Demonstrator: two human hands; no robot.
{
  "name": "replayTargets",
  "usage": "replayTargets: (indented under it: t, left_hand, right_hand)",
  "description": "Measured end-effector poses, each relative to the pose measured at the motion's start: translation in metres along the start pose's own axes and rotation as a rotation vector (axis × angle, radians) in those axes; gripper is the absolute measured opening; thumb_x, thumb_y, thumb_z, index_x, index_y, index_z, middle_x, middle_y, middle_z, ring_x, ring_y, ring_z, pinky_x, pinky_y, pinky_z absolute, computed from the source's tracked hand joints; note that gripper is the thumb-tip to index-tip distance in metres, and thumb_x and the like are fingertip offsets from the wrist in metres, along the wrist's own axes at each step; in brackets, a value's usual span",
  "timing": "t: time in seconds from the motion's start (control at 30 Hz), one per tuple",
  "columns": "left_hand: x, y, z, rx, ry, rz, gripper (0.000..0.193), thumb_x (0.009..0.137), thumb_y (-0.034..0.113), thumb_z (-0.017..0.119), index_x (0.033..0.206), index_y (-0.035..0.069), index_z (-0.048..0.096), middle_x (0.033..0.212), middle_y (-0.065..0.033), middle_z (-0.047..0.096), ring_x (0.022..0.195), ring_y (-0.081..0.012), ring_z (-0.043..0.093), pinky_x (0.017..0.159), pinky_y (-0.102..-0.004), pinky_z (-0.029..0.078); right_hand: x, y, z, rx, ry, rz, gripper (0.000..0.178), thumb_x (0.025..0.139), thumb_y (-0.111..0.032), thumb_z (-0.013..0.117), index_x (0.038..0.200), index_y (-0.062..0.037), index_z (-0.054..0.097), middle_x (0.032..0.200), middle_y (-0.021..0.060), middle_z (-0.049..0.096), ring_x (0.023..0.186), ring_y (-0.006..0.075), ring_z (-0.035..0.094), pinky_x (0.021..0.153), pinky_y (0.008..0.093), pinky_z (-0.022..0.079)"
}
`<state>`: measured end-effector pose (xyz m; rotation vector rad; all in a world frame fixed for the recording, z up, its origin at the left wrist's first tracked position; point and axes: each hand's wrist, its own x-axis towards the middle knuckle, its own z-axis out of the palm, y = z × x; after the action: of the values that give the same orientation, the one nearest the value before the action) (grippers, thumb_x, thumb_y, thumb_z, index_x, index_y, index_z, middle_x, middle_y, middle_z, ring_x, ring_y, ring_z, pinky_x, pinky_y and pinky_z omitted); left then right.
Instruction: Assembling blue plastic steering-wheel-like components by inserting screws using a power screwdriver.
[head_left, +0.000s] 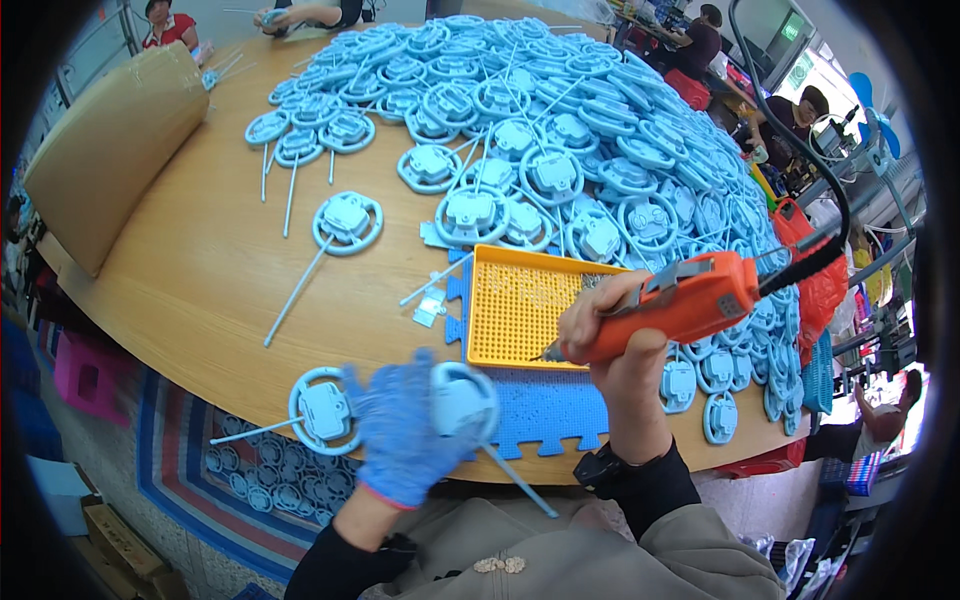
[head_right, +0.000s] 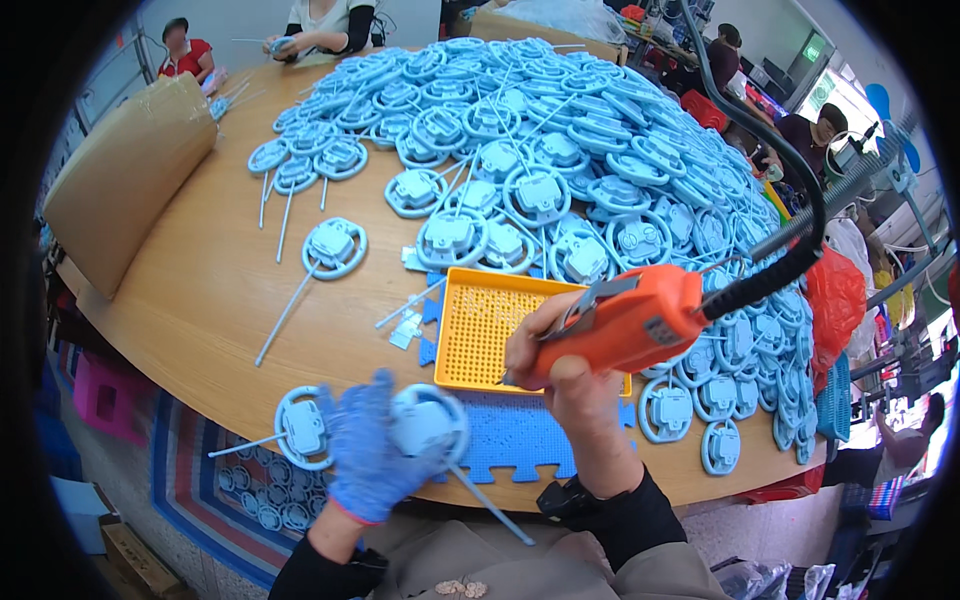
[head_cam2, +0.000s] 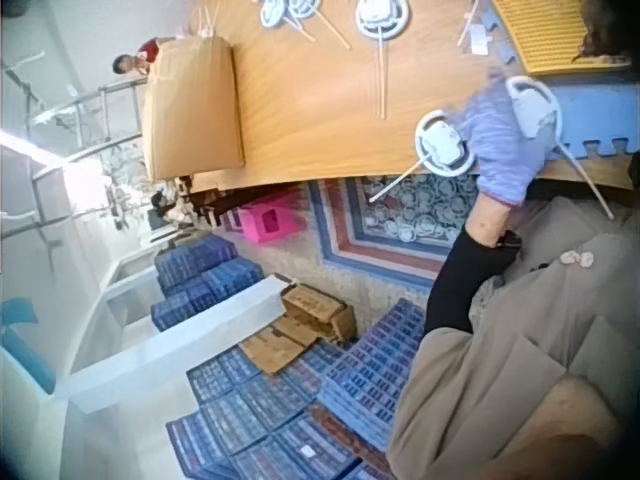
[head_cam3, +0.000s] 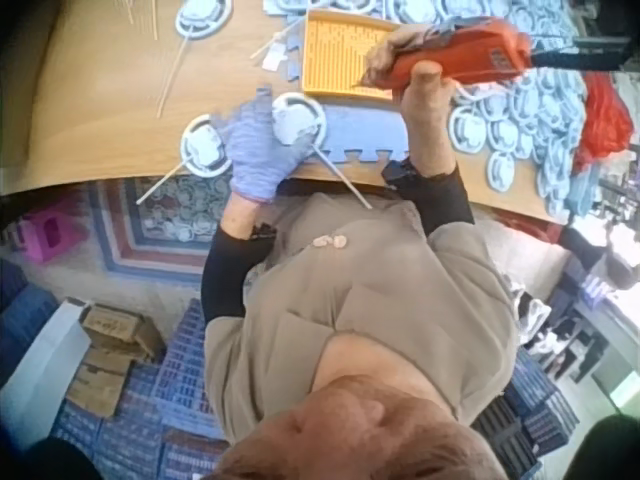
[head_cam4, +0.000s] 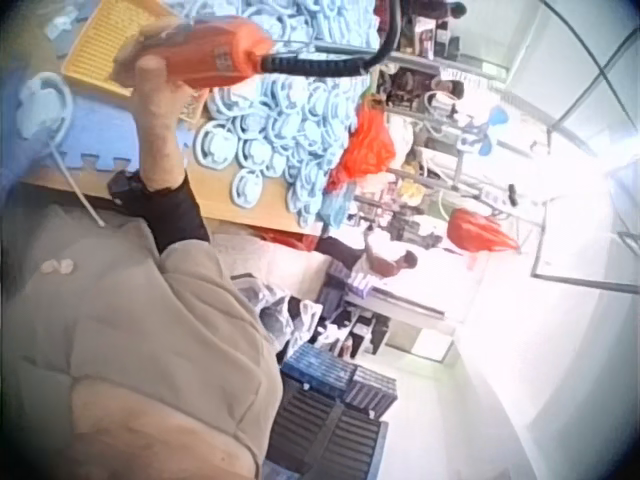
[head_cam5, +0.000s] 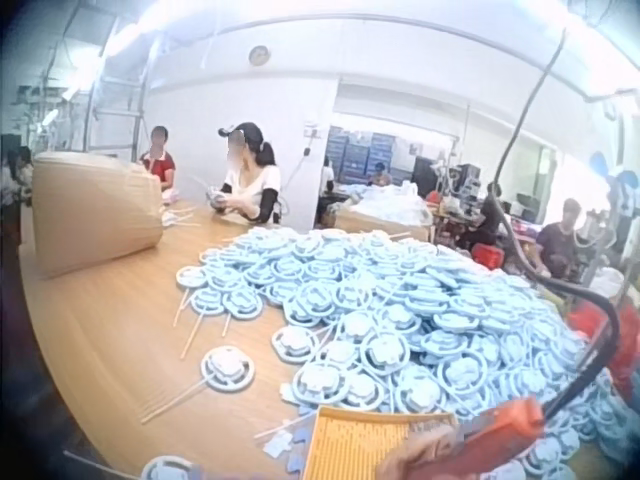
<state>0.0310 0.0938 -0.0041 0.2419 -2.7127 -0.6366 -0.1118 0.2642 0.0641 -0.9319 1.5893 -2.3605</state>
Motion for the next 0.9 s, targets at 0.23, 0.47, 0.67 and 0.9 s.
replayTargets:
  t: [0.23,0.47,0.67,0.9]
  left_hand:
    - [-0.066,-0.094,-0.088,0.151,0.011,-0.171,0.097,0.055,0.047,0.085,0.125,-0.007,0.044,0.096,-0.0173,0.057,0.095,-0.0353,0.054,0.100,-0.0575,0.027]
    - [-0.148,-0.155,-0.105,0.464,-0.065,-0.313,0.113,0.054,0.051,0.083,0.138,-0.006,0.034,0.093,-0.0135,0.057,0.090,-0.0331,0.056,0.100,-0.0592,0.028]
    - [-0.128,-0.134,-0.114,0.401,0.009,-0.321,0.096,0.061,0.043,0.083,0.137,0.000,0.042,0.091,-0.0152,0.058,0.087,-0.0352,0.056,0.090,-0.0546,0.038]
    - [0.013,-0.134,-0.092,0.337,0.206,0.088,0.064,0.072,0.023,0.078,0.128,0.005,0.053,0.108,-0.0179,0.060,0.100,-0.0380,0.055,0.086,-0.0464,0.046]
  right_hand:
    - [0.026,0.022,-0.017,0.038,0.094,-0.028,0.063,0.078,-0.060,0.070,0.101,-0.0056,0.049,0.071,0.0066,0.055,0.059,0.0171,0.054,0.055,0.0307,0.045]
    - [0.020,0.028,-0.024,0.053,0.125,-0.022,0.062,0.077,-0.058,0.073,0.101,-0.0064,0.048,0.071,0.0061,0.055,0.059,0.0172,0.056,0.051,0.0286,0.047]
    - [0.017,0.019,-0.029,0.063,0.109,-0.022,0.063,0.076,-0.056,0.075,0.100,-0.0049,0.047,0.068,0.0056,0.054,0.058,0.0165,0.056,0.051,0.0291,0.047]
    - [0.028,0.024,-0.038,0.066,0.101,-0.029,0.061,0.077,-0.058,0.073,0.101,-0.0077,0.048,0.073,0.0073,0.055,0.059,0.0168,0.054,0.050,0.0295,0.045]
